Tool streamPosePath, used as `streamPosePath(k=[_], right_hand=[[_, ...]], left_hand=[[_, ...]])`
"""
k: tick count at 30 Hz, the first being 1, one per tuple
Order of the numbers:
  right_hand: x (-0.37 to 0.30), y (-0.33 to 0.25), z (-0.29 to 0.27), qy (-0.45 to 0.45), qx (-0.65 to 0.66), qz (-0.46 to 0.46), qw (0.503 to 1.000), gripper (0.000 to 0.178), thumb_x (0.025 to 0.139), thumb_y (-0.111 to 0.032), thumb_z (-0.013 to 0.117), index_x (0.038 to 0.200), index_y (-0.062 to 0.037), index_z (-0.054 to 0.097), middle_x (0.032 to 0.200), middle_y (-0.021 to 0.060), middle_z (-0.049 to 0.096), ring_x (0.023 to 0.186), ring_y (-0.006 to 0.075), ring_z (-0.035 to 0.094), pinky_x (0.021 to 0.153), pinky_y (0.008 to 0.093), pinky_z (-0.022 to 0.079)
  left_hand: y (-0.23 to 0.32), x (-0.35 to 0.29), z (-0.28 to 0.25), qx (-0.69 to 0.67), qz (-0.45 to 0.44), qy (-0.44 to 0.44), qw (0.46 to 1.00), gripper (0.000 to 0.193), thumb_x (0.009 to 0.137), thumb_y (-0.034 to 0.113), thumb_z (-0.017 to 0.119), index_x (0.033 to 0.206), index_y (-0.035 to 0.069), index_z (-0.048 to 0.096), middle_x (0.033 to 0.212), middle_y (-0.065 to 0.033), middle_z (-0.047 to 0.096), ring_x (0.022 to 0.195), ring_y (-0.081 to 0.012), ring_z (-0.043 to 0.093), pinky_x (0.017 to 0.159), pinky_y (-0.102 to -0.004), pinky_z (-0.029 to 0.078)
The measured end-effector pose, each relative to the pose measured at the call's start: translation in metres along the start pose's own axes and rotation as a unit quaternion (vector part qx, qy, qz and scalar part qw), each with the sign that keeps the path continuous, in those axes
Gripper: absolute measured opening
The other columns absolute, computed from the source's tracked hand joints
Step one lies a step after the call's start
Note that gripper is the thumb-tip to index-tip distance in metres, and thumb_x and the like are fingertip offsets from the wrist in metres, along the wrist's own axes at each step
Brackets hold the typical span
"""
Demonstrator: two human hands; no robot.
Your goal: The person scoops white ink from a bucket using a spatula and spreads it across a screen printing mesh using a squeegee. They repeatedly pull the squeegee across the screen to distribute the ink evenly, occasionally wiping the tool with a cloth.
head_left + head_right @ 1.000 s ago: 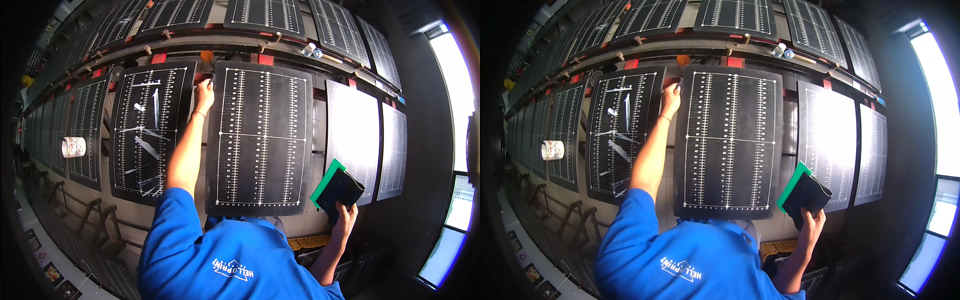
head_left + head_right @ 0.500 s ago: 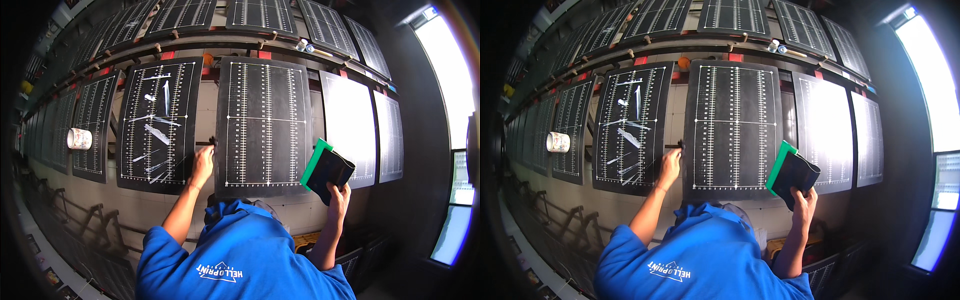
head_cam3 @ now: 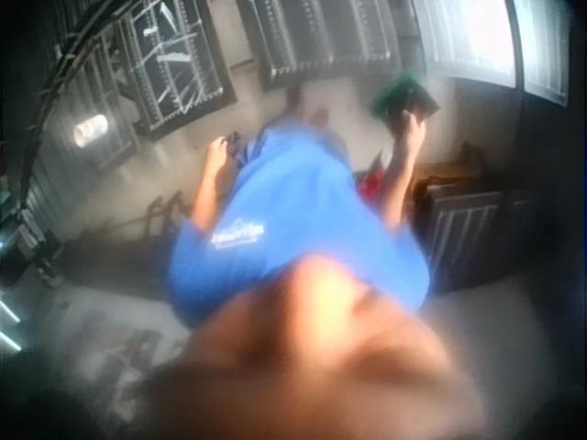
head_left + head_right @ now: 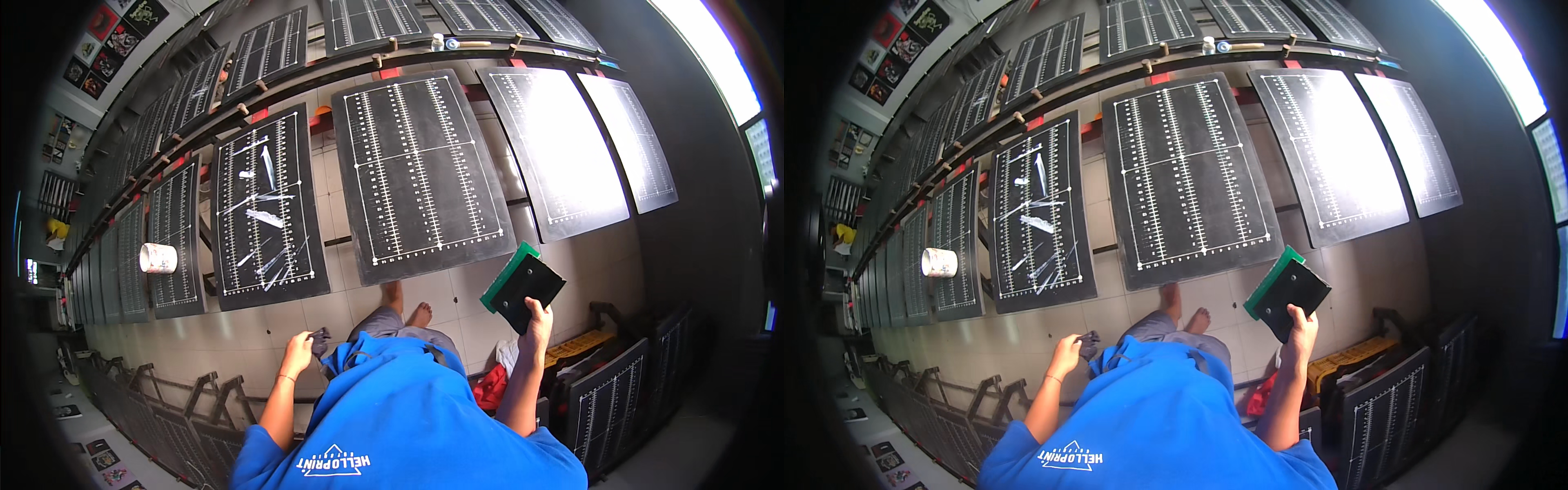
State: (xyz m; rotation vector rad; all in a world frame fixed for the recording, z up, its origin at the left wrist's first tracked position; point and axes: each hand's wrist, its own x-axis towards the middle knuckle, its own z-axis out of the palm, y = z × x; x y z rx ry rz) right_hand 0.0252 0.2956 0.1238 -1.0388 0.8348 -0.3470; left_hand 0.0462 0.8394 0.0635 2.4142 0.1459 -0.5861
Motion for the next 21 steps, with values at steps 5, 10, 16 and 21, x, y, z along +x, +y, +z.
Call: streamPosePath(k=[5,10,16,21], right_hand=[[-0.001,0.004,0.05,-0.067,0.144,0.089,0.983,0.033,0.087,-0.012,0.066,0.118,-0.0018,0.06,0.104,0.0073,0.069,0.095,0.0212,0.068,0.088,0.0356,0.056],[-0.002,0.029,0.113,-0.164,0.172,0.177,0.955,0.03,0.087,-0.01,0.067,0.116,-0.0017,0.062,0.107,0.0084,0.07,0.095,0.0223,0.07,0.086,0.0371,0.057],[-0.058,0.082,0.253,-0.265,-0.117,0.01,0.957,0.026,0.081,-0.007,0.066,0.106,-0.0009,0.065,0.097,0.0042,0.068,0.089,0.0146,0.064,0.078,0.0309,0.053],[-0.095,0.13,0.411,-0.301,-0.493,-0.339,0.743,0.026,0.076,-0.014,0.066,0.101,-0.007,0.065,0.089,0.0164,0.068,0.084,0.0309,0.068,0.073,0.0416,0.053]], left_hand=[[-0.127,-0.039,0.01,-0.049,-0.156,0.089,0.983,0.023,0.094,0.013,0.057,0.11,-0.002,0.065,0.102,-0.0237,0.069,0.1,-0.0387,0.067,0.088,-0.042,0.051],[-0.195,-0.071,0.017,-0.056,-0.253,0.116,0.959,0.021,0.092,0.016,0.06,0.103,-0.001,0.067,0.1,-0.0234,0.069,0.098,-0.041,0.066,0.086,-0.0443,0.051],[-0.305,-0.088,-0.002,-0.129,-0.302,0.16,0.931,0.02,0.092,0.015,0.061,0.103,-0.001,0.068,0.099,-0.0239,0.069,0.096,-0.0398,0.067,0.084,-0.0442,0.052],[-0.37,-0.059,-0.073,-0.109,-0.23,0.15,0.955,0.022,0.094,0.015,0.059,0.104,-0.003,0.066,0.089,-0.0181,0.07,0.077,-0.0281,0.07,0.067,-0.04,0.056]])
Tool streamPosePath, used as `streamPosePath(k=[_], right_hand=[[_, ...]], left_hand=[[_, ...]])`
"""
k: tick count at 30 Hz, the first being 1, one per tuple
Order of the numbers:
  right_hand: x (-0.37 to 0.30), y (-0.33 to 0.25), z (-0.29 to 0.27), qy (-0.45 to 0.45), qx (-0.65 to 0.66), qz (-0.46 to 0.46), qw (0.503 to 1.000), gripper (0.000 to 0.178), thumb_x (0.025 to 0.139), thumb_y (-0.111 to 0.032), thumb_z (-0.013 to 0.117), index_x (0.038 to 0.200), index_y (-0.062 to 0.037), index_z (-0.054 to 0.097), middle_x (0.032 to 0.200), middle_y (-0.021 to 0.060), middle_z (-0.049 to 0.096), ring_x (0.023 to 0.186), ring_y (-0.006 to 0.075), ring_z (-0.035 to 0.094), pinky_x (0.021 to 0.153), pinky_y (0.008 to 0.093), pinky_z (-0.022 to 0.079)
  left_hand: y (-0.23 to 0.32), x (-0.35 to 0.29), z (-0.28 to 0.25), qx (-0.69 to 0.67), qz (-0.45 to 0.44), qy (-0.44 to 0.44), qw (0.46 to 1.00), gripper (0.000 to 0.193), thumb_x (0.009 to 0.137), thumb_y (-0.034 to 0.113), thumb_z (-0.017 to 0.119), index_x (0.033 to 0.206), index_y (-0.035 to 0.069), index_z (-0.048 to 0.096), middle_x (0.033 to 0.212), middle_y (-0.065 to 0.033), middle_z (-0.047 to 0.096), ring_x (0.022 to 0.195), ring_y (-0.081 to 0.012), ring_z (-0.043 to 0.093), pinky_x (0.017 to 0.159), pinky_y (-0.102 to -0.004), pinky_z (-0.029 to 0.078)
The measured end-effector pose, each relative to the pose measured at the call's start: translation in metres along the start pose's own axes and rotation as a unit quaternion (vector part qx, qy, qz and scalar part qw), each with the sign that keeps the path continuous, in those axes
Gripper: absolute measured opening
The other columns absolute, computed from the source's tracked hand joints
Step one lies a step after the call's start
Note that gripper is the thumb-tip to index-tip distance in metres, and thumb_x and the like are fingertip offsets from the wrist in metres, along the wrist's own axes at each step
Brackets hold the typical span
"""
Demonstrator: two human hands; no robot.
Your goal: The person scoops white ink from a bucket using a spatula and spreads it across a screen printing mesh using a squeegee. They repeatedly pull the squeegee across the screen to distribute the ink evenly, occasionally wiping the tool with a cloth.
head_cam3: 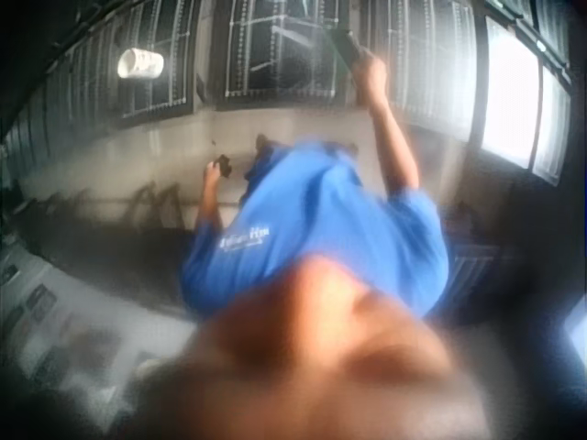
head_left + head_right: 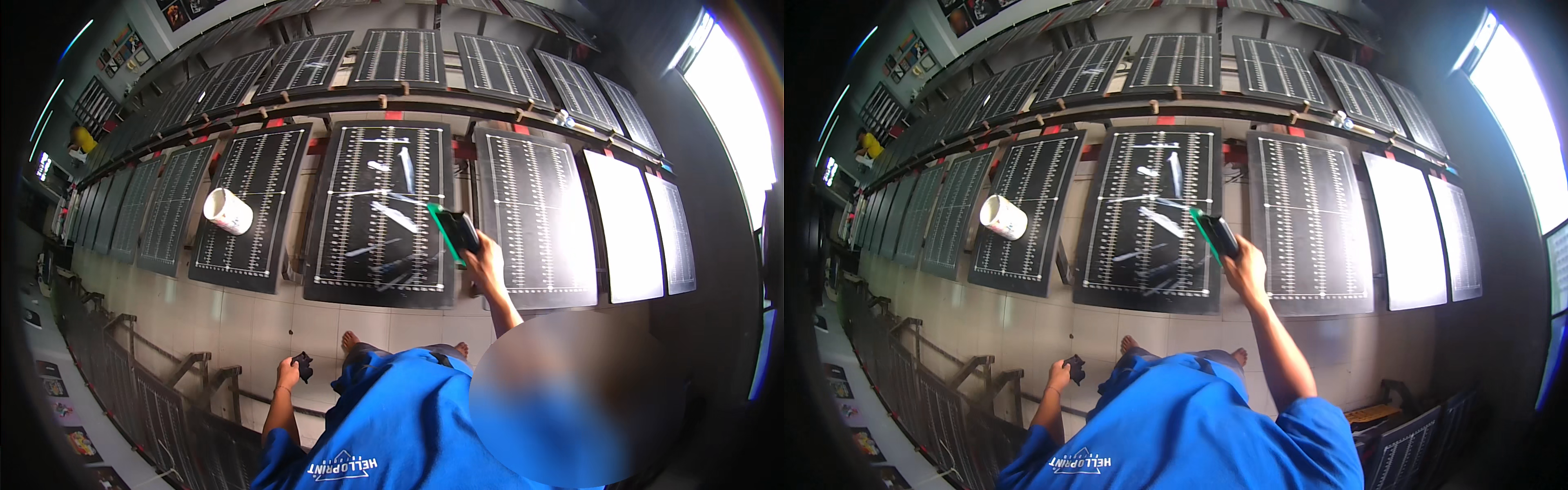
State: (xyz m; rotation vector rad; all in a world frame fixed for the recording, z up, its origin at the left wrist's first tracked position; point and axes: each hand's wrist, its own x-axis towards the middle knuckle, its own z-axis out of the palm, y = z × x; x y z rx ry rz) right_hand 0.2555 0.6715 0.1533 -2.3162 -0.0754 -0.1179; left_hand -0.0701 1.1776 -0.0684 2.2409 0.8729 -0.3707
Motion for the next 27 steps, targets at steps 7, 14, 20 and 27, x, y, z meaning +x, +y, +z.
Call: streamPosePath(k=[7,14,20,27], right_hand=[[0.103,-0.074,0.146,0.066,-0.29,-0.04,0.954,0.011,0.085,-0.01,0.056,0.092,-0.0054,0.063,0.094,0.0128,0.068,0.09,0.0352,0.067,0.076,0.0493,0.053],[-0.021,-0.157,0.227,-0.086,-0.265,-0.065,0.958,0.053,0.078,-0.004,0.061,0.131,-0.0124,0.058,0.12,0.0082,0.061,0.11,0.0319,0.06,0.089,0.0458,0.051],[-0.056,-0.154,0.214,-0.067,-0.264,-0.156,0.949,0.043,0.081,-0.009,0.057,0.124,-0.0091,0.063,0.122,0.0066,0.064,0.116,0.0246,0.059,0.098,0.0388,0.046],[0.105,-0.11,0.233,0.019,-0.276,-0.158,0.948,0.045,0.079,-0.001,0.058,0.122,-0.0134,0.068,0.118,0.0055,0.067,0.11,0.0249,0.062,0.09,0.0373,0.05]], left_hand=[[-0.064,0.129,-0.07,-0.22,-0.135,-0.021,0.966,0.028,0.101,0.018,0.05,0.12,-0.002,0.056,0.111,-0.0161,0.066,0.093,-0.0277,0.068,0.066,-0.0388,0.06],[-0.132,0.114,-0.031,-0.207,-0.19,-0.05,0.958,0.029,0.098,0.019,0.056,0.118,-0.002,0.059,0.112,-0.0191,0.065,0.094,-0.0316,0.069,0.06,-0.0409,0.062],[-0.145,0.091,-0.016,-0.308,-0.192,-0.162,0.918,0.025,0.095,0.018,0.052,0.113,0.001,0.058,0.099,-0.0144,0.065,0.086,-0.0276,0.067,0.065,-0.0446,0.06],[-0.144,0.065,-0.041,-0.345,-0.25,-0.123,0.896,0.026,0.094,0.02,0.054,0.113,0.002,0.058,0.104,-0.0142,0.063,0.094,-0.0292,0.065,0.071,-0.0478,0.059]])
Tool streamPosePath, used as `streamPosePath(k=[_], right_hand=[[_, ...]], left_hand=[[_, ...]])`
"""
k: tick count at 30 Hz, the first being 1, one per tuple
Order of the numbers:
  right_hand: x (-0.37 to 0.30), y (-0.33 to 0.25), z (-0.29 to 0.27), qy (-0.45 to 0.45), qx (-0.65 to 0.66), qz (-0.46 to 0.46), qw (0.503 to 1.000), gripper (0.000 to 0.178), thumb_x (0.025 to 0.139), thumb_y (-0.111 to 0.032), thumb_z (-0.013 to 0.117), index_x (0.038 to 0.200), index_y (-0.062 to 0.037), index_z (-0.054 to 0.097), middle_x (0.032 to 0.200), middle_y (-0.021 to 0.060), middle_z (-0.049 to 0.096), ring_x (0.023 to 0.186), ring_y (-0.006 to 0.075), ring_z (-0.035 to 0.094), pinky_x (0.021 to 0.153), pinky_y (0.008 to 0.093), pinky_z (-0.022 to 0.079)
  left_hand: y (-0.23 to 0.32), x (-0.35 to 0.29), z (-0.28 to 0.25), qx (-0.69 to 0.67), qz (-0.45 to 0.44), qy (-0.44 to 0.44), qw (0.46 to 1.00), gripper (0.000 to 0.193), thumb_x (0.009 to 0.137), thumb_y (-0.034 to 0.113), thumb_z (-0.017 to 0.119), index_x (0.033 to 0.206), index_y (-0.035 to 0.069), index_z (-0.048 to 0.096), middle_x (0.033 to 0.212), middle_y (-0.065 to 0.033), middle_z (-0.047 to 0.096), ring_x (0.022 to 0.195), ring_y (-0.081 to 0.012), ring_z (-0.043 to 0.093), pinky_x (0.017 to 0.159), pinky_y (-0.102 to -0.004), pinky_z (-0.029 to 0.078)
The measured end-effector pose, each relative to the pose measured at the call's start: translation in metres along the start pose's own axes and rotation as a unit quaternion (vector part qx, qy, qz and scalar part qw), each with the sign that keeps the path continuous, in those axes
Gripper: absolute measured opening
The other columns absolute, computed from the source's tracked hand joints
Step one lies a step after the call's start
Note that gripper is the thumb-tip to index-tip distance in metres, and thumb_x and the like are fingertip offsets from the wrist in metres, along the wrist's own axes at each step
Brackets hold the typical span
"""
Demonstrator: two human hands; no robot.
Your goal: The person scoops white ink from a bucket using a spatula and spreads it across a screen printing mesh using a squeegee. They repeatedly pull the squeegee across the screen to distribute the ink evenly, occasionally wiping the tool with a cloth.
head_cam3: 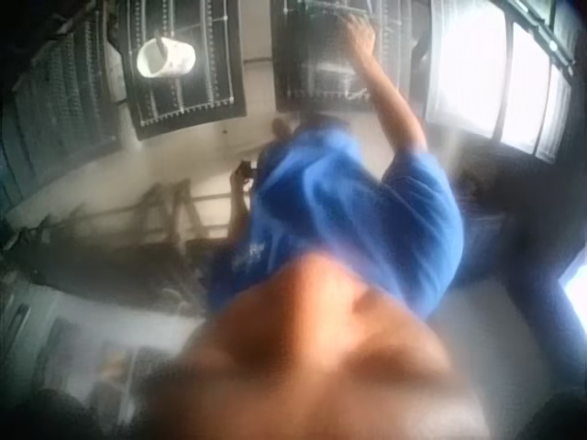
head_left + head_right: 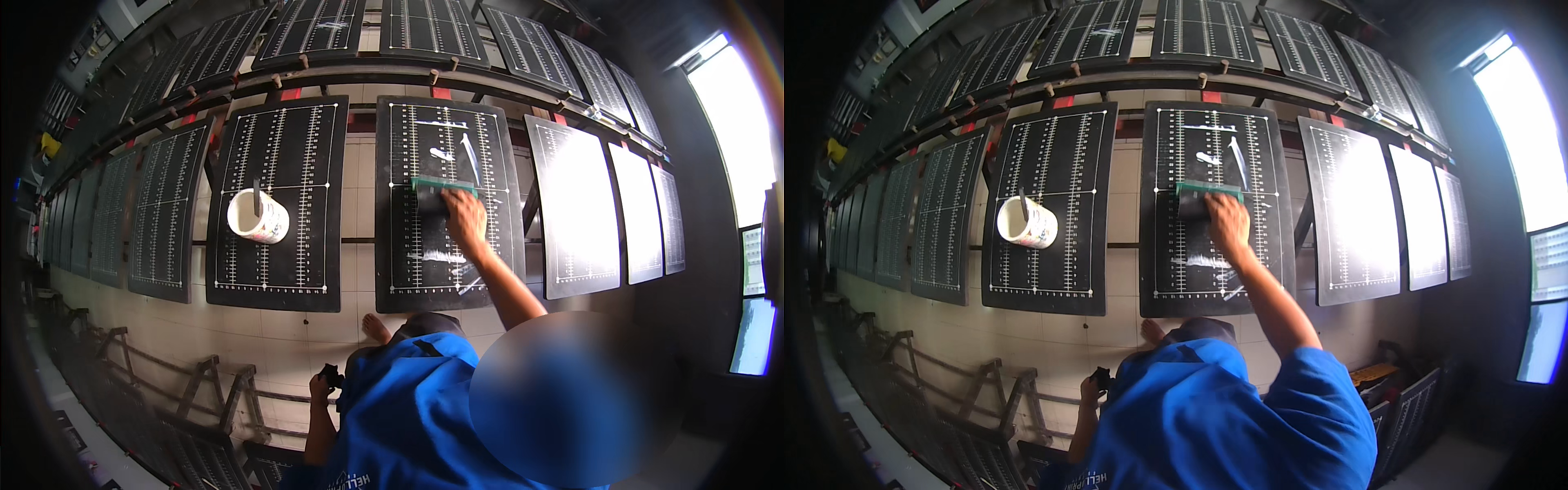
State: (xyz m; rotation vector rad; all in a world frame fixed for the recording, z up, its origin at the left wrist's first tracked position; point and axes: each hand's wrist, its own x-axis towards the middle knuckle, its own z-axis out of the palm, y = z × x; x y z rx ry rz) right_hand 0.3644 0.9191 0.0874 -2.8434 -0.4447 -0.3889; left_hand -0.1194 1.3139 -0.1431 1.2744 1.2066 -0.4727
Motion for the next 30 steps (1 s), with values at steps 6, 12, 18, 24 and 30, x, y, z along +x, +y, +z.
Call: streamPosePath(k=[6,12,18,24,30], right_hand=[[0.123,0.03,0.024,-0.034,-0.029,0.034,0.998,0.033,0.086,-0.011,0.057,0.116,-0.0129,0.067,0.11,0.0066,0.066,0.1,0.027,0.064,0.083,0.039,0.053],[-0.009,-0.024,0.01,-0.03,0.017,-0.073,0.997,0.052,0.076,-0.007,0.061,0.128,-0.0127,0.062,0.116,0.0055,0.063,0.108,0.0239,0.061,0.085,0.0362,0.056],[0.107,0.048,-0.013,-0.043,-0.05,0.105,0.992,0.011,0.088,-0.011,0.055,0.095,-0.0115,0.064,0.093,0.0129,0.065,0.078,0.0342,0.069,0.067,0.0484,0.056],[0.202,0.107,0.033,0.015,-0.077,0.13,0.988,0.017,0.084,-0.011,0.055,0.093,-0.0102,0.07,0.098,0.012,0.069,0.097,0.0328,0.069,0.077,0.044,0.057],[0.09,0.015,0.028,-0.009,-0.075,0.012,0.997,0.033,0.081,-0.009,0.059,0.114,-0.0126,0.066,0.103,0.0065,0.063,0.093,0.0245,0.064,0.073,0.0384,0.056]], left_hand=[[0.035,-0.027,0.002,0.065,0.019,0.01,0.998,0.025,0.096,0.019,0.053,0.112,0.001,0.059,0.099,-0.0122,0.063,0.087,-0.024,0.065,0.067,-0.0397,0.059],[0.052,-0.024,0.044,-0.025,0.033,0.027,0.999,0.023,0.096,0.02,0.055,0.108,0.001,0.059,0.097,-0.0107,0.063,0.084,-0.0215,0.064,0.065,-0.0388,0.057],[0.062,-0.014,0.075,-0.034,0.077,0.014,0.996,0.019,0.097,0.018,0.055,0.1,0.0,0.059,0.09,-0.0081,0.062,0.079,-0.018,0.061,0.065,-0.0343,0.053],[0.048,-0.024,0.061,-0.008,0.052,0.02,0.998,0.022,0.097,0.02,0.055,0.105,0.0,0.058,0.093,-0.01,0.063,0.081,-0.0211,0.063,0.065,-0.0382,0.056],[0.014,-0.012,0.045,0.003,-0.005,0.005,1.0,0.028,0.097,0.02,0.053,0.117,0.0,0.058,0.102,-0.014,0.064,0.088,-0.0264,0.066,0.068,-0.0433,0.06]])
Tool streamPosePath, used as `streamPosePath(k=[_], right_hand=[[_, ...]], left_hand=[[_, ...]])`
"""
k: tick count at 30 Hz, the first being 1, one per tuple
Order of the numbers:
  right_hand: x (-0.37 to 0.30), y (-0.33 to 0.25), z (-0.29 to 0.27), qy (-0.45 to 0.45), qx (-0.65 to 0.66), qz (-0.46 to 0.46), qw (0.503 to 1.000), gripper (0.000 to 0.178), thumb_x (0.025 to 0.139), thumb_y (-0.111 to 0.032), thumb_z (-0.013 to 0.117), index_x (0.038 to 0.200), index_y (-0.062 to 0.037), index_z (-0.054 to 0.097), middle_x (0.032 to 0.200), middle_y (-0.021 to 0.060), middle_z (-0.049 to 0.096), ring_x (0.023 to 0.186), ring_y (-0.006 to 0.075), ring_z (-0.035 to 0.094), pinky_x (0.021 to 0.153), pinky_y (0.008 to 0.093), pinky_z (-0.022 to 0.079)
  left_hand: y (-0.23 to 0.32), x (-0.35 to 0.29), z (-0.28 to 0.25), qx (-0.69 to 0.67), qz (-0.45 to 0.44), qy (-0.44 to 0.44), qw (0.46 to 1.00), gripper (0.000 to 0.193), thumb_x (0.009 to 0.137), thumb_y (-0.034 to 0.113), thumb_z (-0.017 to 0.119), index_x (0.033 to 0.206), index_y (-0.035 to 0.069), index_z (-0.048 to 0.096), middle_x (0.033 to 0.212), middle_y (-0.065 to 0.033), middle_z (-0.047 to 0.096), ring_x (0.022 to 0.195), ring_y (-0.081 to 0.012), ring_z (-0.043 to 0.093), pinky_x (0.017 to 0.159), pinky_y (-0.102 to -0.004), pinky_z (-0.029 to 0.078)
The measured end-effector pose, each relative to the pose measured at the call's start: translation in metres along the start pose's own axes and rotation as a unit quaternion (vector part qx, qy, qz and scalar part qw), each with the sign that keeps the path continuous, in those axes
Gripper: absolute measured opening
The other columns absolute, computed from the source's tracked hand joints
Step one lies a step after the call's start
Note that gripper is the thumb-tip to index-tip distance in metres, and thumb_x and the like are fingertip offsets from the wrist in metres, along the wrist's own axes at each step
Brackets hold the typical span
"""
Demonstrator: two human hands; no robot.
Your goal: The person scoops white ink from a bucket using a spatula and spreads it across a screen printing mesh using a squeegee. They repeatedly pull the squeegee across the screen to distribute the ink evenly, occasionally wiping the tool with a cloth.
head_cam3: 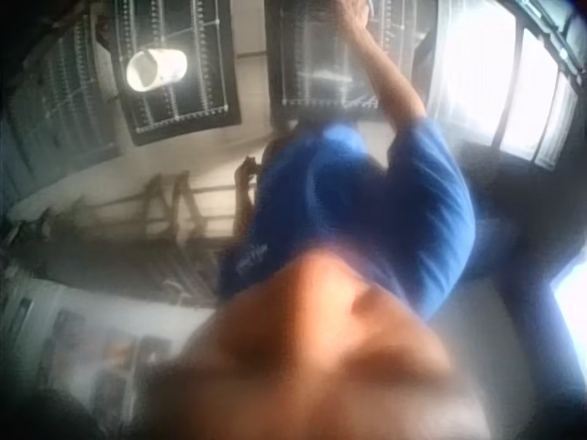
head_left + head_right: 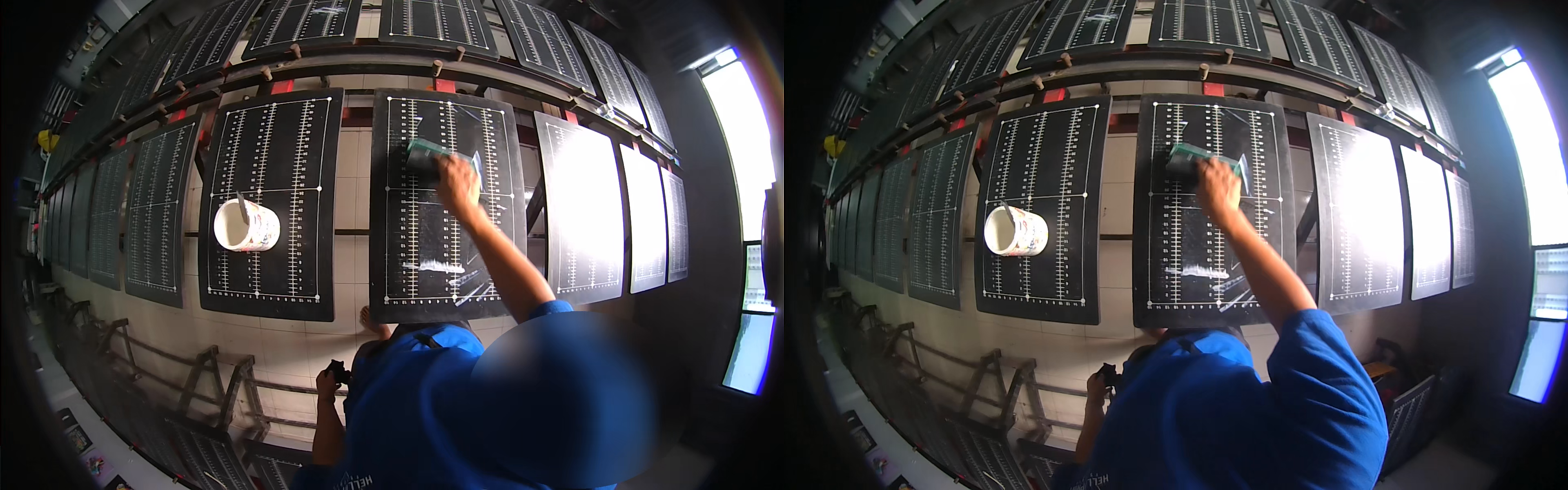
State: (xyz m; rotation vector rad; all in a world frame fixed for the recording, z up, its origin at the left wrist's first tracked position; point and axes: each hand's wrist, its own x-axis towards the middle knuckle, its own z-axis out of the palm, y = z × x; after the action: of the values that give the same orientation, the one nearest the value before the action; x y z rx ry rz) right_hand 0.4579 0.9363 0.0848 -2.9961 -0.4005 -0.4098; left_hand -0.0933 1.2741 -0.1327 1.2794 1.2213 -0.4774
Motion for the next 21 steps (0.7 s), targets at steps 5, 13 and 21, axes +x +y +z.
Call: streamPosePath(k=[5,13,21], right_hand=[[-0.168,-0.042,-0.064,-0.096,0.088,-0.138,0.982,0.053,0.081,-0.009,0.058,0.134,-0.0112,0.058,0.116,0.006,0.058,0.107,0.0229,0.058,0.084,0.0334,0.055],[-0.205,0.006,-0.104,-0.136,0.072,-0.051,0.987,0.052,0.076,-0.001,0.062,0.126,-0.0126,0.064,0.117,0.0031,0.065,0.109,0.0236,0.062,0.089,0.0379,0.054],[-0.05,0.06,-0.027,-0.013,0.01,0.051,0.999,0.038,0.084,-0.007,0.056,0.12,-0.0147,0.065,0.112,0.0051,0.062,0.103,0.0256,0.062,0.08,0.0406,0.053]], left_hand=[[0.006,0.032,0.01,0.035,-0.007,-0.006,0.999,0.029,0.096,0.019,0.052,0.119,0.003,0.057,0.103,-0.0141,0.065,0.092,-0.0285,0.067,0.068,-0.044,0.06],[0.06,0.059,0.026,0.076,0.11,-0.022,0.991,0.028,0.099,0.022,0.054,0.117,0.002,0.059,0.105,-0.0112,0.064,0.089,-0.0224,0.065,0.067,-0.0384,0.059],[0.019,0.017,-0.001,0.026,0.078,0.002,0.997,0.024,0.097,0.019,0.055,0.107,-0.002,0.061,0.093,-0.0117,0.064,0.078,-0.0211,0.065,0.06,-0.0353,0.057]])
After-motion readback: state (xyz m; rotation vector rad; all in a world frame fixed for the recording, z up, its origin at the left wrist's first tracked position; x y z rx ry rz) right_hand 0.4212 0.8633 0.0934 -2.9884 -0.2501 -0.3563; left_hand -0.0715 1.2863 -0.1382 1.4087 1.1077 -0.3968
